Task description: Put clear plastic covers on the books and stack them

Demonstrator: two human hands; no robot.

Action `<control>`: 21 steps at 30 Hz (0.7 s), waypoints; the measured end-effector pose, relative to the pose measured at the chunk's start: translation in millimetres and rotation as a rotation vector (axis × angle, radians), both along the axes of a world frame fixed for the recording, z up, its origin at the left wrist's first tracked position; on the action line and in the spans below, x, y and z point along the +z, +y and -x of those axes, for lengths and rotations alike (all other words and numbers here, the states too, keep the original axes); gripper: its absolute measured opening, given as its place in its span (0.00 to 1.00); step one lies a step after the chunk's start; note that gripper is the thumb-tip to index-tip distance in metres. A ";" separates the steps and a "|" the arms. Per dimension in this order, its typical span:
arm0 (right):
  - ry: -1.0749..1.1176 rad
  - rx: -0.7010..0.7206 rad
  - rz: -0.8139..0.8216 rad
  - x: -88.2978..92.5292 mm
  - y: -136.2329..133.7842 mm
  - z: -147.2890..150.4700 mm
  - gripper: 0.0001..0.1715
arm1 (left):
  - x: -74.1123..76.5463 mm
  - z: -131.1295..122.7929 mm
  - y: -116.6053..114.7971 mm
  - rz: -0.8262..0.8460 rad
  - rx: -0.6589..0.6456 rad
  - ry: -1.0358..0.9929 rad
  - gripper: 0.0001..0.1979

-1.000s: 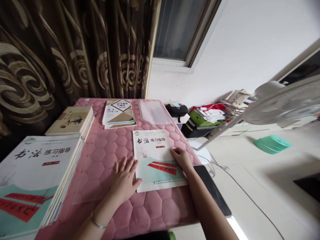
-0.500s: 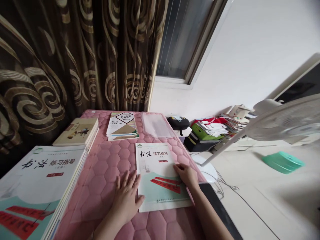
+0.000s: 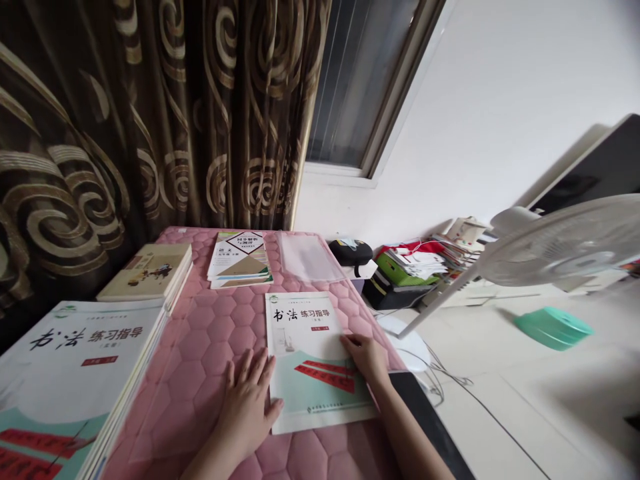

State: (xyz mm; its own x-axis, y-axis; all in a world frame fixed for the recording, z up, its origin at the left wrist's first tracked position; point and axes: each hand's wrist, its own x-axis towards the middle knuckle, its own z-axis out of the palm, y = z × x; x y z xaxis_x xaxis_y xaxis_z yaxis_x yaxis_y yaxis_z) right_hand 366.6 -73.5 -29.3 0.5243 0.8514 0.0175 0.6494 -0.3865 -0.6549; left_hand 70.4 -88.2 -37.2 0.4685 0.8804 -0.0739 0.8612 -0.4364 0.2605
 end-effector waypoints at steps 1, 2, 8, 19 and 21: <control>0.005 0.006 -0.007 -0.8 0.1 -0.2 0.13 | -0.4 0.2 0.2 -0.002 0.002 0.002 0.34; 0.010 0.010 -0.014 -1.6 0.2 -0.4 0.13 | -0.9 0.3 0.4 -0.002 0.004 0.003 0.34; 0.016 0.004 -0.022 -1.1 1.2 -0.2 0.14 | -2.7 1.3 -0.3 -0.019 0.003 -0.001 0.34; 0.008 0.026 -0.013 -0.8 2.0 1.8 0.11 | 2.0 1.1 -0.4 -0.024 0.013 -0.015 0.33; 0.012 0.021 -0.027 -4.1 2.6 1.8 0.10 | 2.6 1.0 -0.7 -0.020 0.008 -0.018 0.33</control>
State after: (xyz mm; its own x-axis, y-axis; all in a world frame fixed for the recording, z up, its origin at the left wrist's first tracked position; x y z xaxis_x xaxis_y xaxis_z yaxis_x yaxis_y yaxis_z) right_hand 364.8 -70.9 -33.4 0.5067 0.8614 0.0344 0.6488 -0.3548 -0.6731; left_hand 69.4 -88.9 -34.6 0.4628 0.8852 -0.0474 0.8597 -0.4352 0.2674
